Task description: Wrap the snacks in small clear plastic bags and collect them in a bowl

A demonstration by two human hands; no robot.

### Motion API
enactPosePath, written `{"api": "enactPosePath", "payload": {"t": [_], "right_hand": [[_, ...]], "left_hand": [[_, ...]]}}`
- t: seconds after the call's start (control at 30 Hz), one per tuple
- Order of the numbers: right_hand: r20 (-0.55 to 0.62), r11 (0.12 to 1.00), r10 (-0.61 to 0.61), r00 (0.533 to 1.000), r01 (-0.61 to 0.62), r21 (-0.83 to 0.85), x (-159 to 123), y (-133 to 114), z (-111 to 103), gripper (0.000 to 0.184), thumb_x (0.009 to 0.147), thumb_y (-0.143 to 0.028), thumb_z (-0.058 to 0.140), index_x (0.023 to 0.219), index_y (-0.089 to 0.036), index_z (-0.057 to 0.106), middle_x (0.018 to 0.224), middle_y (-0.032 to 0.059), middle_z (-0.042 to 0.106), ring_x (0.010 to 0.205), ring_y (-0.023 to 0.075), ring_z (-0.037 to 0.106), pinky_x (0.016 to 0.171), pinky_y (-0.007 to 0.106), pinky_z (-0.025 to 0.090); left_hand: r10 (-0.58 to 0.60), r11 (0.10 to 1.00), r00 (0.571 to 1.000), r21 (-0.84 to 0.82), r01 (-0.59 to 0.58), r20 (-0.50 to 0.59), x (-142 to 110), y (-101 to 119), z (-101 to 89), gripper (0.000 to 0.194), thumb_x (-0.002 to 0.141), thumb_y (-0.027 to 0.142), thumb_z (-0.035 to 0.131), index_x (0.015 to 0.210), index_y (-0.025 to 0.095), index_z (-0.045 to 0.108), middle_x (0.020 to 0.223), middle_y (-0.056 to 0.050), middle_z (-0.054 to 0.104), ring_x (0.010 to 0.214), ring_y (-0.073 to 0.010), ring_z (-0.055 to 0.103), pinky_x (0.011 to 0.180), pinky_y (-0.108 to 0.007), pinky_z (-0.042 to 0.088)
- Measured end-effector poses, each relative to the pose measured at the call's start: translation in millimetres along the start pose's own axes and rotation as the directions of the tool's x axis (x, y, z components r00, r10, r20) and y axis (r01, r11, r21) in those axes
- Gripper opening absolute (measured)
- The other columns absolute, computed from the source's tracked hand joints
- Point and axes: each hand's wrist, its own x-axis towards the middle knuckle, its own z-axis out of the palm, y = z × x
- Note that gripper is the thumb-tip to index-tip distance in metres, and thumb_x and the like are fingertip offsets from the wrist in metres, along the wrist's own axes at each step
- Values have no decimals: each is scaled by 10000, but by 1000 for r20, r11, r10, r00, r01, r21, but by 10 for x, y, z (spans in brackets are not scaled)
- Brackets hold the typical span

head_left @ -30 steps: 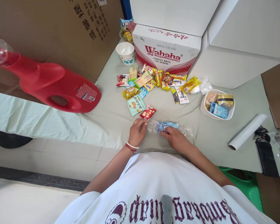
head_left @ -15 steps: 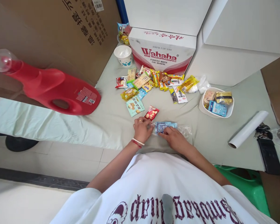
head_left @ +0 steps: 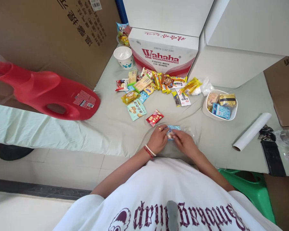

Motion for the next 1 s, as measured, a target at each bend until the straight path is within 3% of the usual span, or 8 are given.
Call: {"api": "enactPosePath", "payload": {"t": [0.1,0.27,0.4,0.53,0.7,0.77,0.87,1.0], "right_hand": [[-188,920,335,923,-364,-146,-97,99,-106,327,1013,-358,450,1149,-207,707,1044,119,687,961,276,602,844,397,492],[-425,831,349,835,-485,-272,-190,243,-167,453,897,-446,643,1232,-140,650,1241,218,563,1139,377,472,942,528,452],[-350,890,278,895,-376,-256,-164,163,-270,206,921,-338,584,1013,-178,676,1203,196,570,1111,349,487,934,495,450],[-262,935,253,931,-305,-182,28,-168,-334,189,973,-357,501,951,-221,631,921,86,610,828,241,552,740,345,447],[-68,955,161,985,-173,-242,398,-516,-22,220,1016,-245,421,1024,-216,639,960,83,634,794,216,554,688,310,416],[-23,951,147,989,-147,-271,470,-521,117,266,1016,-186,400,1099,-192,653,1034,110,623,838,223,555,743,320,445],[7,956,36,999,-33,-292,440,-441,200,311,1007,-156,419,1205,-154,659,1182,163,597,1042,272,530,941,390,462],[73,940,-85,994,104,-324,283,-397,144,440,1007,-334,515,1371,-98,591,1398,222,505,1249,352,430,1091,511,412]], "left_hand": [[15,980,998,197,-26,61,-79,63,31,388,951,166,507,1297,175,682,1362,-151,645,1157,-293,593,993,-485,510],[-22,949,1000,315,18,10,-178,131,61,373,964,212,545,1301,289,684,1434,-128,609,1229,-346,540,966,-542,450],[-9,957,999,290,19,-35,-193,108,97,387,942,174,562,1281,310,691,1439,-140,593,1364,-371,457,1055,-592,377],[5,952,998,305,14,-60,-199,95,131,367,946,181,556,1261,309,693,1477,-143,549,1476,-391,333,1102,-624,336],[-75,969,993,230,93,-86,-159,76,133,293,928,158,558,1171,219,711,1485,-185,508,1381,-391,434,1077,-592,398],[-124,981,984,132,141,-130,-144,44,104,299,874,152,612,1162,174,688,1452,-217,492,1326,-377,477,1083,-567,421],[-247,968,945,-106,229,-216,-150,-20,45,498,741,153,705,1227,150,592,1360,-214,491,1206,-336,551,1013,-522,500],[-446,802,885,-498,329,-132,-172,-60,-21,443,689,129,658,1098,203,508,1160,-97,549,978,-222,628,828,-406,580]]}}
